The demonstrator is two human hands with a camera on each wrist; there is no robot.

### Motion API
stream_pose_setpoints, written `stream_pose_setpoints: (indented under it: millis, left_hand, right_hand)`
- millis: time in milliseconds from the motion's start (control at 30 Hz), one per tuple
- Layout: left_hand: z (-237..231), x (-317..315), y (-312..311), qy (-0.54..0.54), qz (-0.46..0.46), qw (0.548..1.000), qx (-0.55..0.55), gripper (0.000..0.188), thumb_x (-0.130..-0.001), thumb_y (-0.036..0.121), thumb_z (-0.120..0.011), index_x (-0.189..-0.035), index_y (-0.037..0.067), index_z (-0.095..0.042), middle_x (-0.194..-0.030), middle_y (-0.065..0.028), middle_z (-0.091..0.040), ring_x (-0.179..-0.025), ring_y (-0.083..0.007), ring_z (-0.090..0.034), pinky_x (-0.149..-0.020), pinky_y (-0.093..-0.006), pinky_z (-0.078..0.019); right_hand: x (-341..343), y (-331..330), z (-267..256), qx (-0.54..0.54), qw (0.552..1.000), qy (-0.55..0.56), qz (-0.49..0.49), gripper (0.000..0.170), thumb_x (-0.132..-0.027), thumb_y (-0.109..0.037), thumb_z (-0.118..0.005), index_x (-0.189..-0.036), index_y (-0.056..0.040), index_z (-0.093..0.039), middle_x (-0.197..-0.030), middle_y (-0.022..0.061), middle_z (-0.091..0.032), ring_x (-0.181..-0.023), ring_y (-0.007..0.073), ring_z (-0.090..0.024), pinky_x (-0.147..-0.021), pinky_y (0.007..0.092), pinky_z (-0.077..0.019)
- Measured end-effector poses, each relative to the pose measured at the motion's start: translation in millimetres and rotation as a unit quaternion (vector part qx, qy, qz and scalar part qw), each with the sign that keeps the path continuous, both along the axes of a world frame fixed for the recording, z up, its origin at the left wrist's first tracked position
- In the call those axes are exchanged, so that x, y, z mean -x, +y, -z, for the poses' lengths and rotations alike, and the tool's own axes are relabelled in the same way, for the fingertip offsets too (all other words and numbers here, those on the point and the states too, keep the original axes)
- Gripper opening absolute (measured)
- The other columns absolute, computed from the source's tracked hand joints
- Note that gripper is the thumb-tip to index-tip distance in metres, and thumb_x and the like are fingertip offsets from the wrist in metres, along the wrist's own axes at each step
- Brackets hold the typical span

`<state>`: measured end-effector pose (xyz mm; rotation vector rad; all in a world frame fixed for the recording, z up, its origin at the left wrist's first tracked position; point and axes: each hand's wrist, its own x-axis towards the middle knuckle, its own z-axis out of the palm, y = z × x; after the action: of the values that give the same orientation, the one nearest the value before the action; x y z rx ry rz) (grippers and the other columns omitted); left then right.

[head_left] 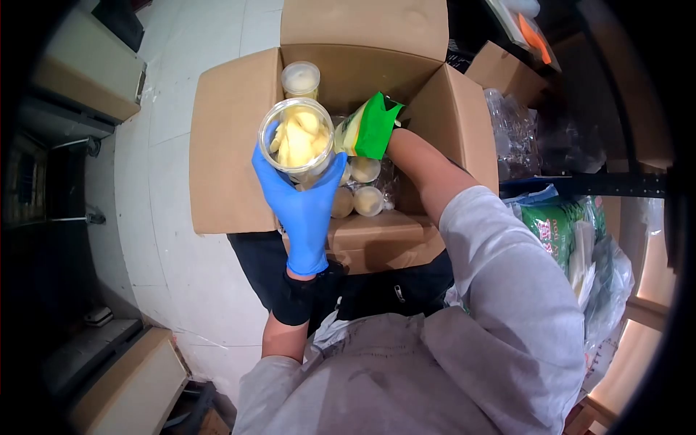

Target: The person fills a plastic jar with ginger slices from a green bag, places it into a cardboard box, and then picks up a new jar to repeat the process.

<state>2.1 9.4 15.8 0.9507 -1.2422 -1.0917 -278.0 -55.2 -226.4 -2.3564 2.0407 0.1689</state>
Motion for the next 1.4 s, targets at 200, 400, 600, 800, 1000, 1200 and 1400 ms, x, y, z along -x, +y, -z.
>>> stream_pose_setpoints:
  millis: [200,400,600,800,1000,1200,1400]
  left_hand:
    - [3.9,0.2,-1.6,0.017,0.005,1.0,0.006,0.083,-0.069,0.002,-0.089,-0.139,0.001,-0.045,-0.134,-0.0121,-0.052,-0.124,-0.023,-0.053,-0.107,-0.0363,-0.0437]
    - [-0.5,-0.8,-1.3,-0.005,0.005,1.0,0.0,0.084,-0.068,0.004,-0.089,-0.139,0.001,-0.045,-0.133,-0.0121,-0.053,-0.124,-0.0236,-0.053,-0.107,-0.0361,-0.0433]
    - [9.2,0.3,-3.9,0.006,0.007,1.0,0.015,0.082,-0.069,0.008,-0.09,-0.139,0.001,-0.046,-0.132,-0.0128,-0.055,-0.123,-0.0239,-0.054,-0.106,-0.0365,-0.0441]
    - [6.7,0.2,-2.6,0.007,0.008,0.999,0.042,0.075,-0.072,0.005,-0.088,-0.135,0.003,-0.048,-0.131,-0.0104,-0.053,-0.122,-0.0217,-0.054,-0.103,-0.0353,-0.0465]
    - [13.7,1.3,-6.0,-0.003,0.025,0.998,0.055,0.08,-0.069,0.01,-0.09,-0.137,0.002,-0.049,-0.13,-0.0141,-0.058,-0.12,-0.0237,-0.057,-0.103,-0.0362,-0.047]
    - [18.6,4.7,-8.5,-0.017,0.082,0.993,0.084,0.08,-0.067,0.011,-0.09,-0.136,0.002,-0.051,-0.129,-0.016,-0.06,-0.121,-0.0253,-0.059,-0.103,-0.0368,-0.0487]
    - [9.9,4.6,-2.0,-0.027,0.115,0.989,0.086,0.08,-0.071,0.01,-0.09,-0.139,0.002,-0.048,-0.131,-0.0123,-0.059,-0.123,-0.0222,-0.057,-0.103,-0.0366,-0.0486]
  right_hand:
    - [-4.4,-3.2,-4.4,0.002,1.0,0.003,-0.006,0.025,-0.08,-0.032,-0.066,-0.092,-0.0121,-0.074,-0.099,0.0145,-0.072,-0.089,0.0339,-0.067,-0.083,0.0446,-0.0528]
    - [-3.5,-14.9,-14.9,0.001,1.0,-0.001,-0.022,0.023,-0.081,-0.031,-0.064,-0.089,-0.0121,-0.074,-0.095,0.0142,-0.073,-0.085,0.0338,-0.067,-0.082,0.0451,-0.0525]
    - [7.3,-45.5,-49.5,-0.018,0.996,-0.034,-0.085,0.021,-0.083,-0.03,-0.063,-0.086,-0.012,-0.074,-0.091,0.0139,-0.073,-0.082,0.0338,-0.067,-0.08,0.0456,-0.0523]
    - [-0.6,-27.1,-158.5,-0.067,0.994,-0.081,-0.031,0.02,-0.074,-0.022,-0.068,-0.085,-0.0066,-0.074,-0.088,0.0193,-0.071,-0.078,0.0382,-0.068,-0.073,0.0447,-0.0544]
    - [-3.0,44.6,-283.6,-0.053,0.965,-0.258,-0.012,0.024,-0.082,-0.024,-0.073,-0.092,-0.0019,-0.074,-0.085,0.0167,-0.072,-0.076,0.0296,-0.069,-0.074,0.0366,-0.0545]
    - [-55.1,86.9,-379.2,0.058,0.91,-0.411,0.012,0.021,-0.089,-0.015,-0.075,-0.1,0.003,-0.072,-0.08,0.0068,-0.07,-0.072,0.0089,-0.061,-0.068,0.0264,-0.0504]
    - [-104.9,88.8,-390.2,0.102,0.937,-0.307,-0.129,0.017,-0.085,-0.014,-0.074,-0.097,-0.0014,-0.074,-0.086,0.0146,-0.07,-0.075,0.0276,-0.067,-0.073,0.0357,-0.0533]
